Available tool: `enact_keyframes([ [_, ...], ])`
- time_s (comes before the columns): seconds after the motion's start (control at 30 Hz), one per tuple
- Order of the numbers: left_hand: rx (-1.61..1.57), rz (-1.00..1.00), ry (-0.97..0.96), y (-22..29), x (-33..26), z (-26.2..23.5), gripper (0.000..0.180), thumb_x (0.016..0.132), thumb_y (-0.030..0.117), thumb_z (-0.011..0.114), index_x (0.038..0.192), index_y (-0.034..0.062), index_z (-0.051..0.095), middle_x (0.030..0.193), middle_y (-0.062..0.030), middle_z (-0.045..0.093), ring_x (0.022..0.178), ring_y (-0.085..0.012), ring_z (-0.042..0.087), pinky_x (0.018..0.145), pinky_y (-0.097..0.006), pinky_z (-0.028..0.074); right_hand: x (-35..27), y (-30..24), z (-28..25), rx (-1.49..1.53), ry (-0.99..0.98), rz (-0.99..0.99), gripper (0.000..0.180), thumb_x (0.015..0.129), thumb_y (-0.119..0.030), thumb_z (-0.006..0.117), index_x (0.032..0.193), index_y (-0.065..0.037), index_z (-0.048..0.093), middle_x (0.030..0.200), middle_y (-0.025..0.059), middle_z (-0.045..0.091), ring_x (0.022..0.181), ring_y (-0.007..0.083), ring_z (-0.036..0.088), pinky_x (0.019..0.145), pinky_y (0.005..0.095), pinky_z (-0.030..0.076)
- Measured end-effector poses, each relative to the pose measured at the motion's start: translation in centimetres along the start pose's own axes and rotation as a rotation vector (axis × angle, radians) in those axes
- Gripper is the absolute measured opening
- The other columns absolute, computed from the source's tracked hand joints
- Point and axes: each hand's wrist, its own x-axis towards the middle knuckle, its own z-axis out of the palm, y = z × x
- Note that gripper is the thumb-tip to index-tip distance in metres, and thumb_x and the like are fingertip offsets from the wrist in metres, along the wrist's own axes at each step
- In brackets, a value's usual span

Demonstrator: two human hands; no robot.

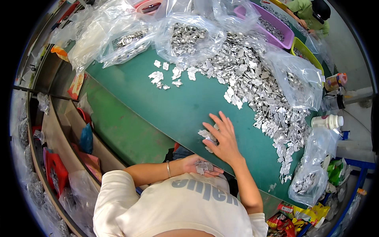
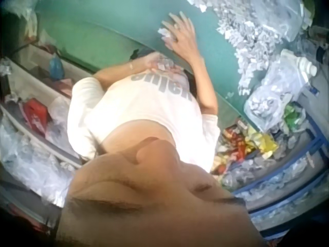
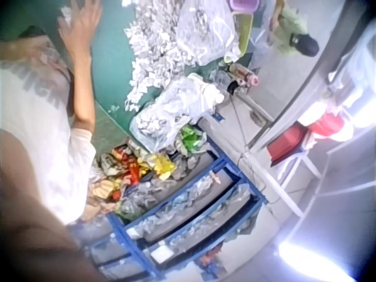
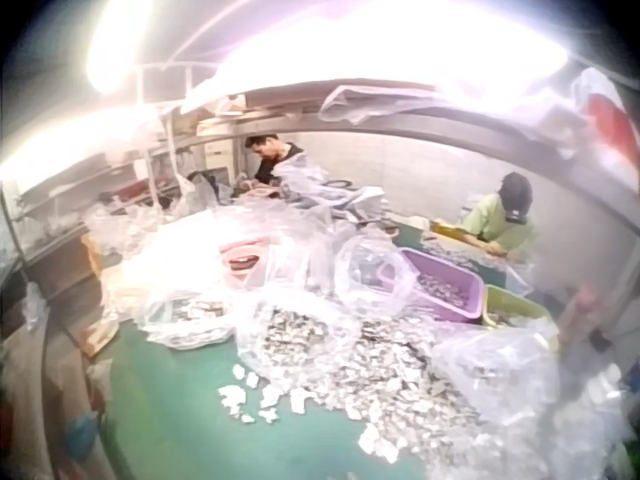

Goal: The person picks up small silver-colored metal components from a large pile on a green workbench and places them into clear plastic bags by hand.

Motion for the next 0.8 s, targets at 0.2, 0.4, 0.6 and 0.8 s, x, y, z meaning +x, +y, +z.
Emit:
enact_keyframes([
  [0.2,-0.391,0.056,-0.153,-0.3,-1.3,-1.3,0.05,0.093,0.034,0.048,0.129,-0.0009,0.048,0.125,-0.0237,0.055,0.11,-0.0351,0.057,0.097,-0.044,0.046,-4.3,-0.4,0.9,0.031,-0.265,-0.043,0.041,0.075,-0.025,0.072,0.111,-0.009,0.063,0.137,0.0089,0.047,0.134,0.0324,0.035,0.108,0.0583,0.021],
  [0.4,-0.392,0.034,-0.107,-1.0,-0.4,-5.0,0.042,0.09,0.03,0.051,0.12,0.0,0.054,0.115,-0.0176,0.061,0.103,-0.0286,0.061,0.089,-0.043,0.051,-8.9,-3.3,1.0,0.366,-0.303,-0.061,0.032,0.081,-0.009,0.064,0.113,-0.006,0.063,0.12,0.0102,0.06,0.121,0.0302,0.051,0.107,0.0528,0.029],
  [0.6,-0.345,0.062,-0.143,-0.8,-0.9,-4.0,0.037,0.09,0.022,0.053,0.117,-0.0021,0.055,0.113,-0.0169,0.061,0.098,-0.0275,0.062,0.086,-0.043,0.051,-9.6,-3.5,1.1,0.824,-0.229,0.222,0.026,0.088,-0.007,0.054,0.111,0.001,0.062,0.11,0.013,0.064,0.109,0.0263,0.059,0.099,0.0422,0.04],
  [0.8,-0.078,0.094,0.113,0.7,-4.5,-2.4,0.034,0.09,0.022,0.051,0.11,-0.0043,0.06,0.108,-0.0165,0.063,0.087,-0.0263,0.062,0.068,-0.034,0.051,-8.6,-3.7,0.5,0.848,-0.178,0.295,0.025,0.094,-0.01,0.05,0.111,0.004,0.06,0.106,0.0137,0.066,0.099,0.0241,0.062,0.091,0.0348,0.045],
])
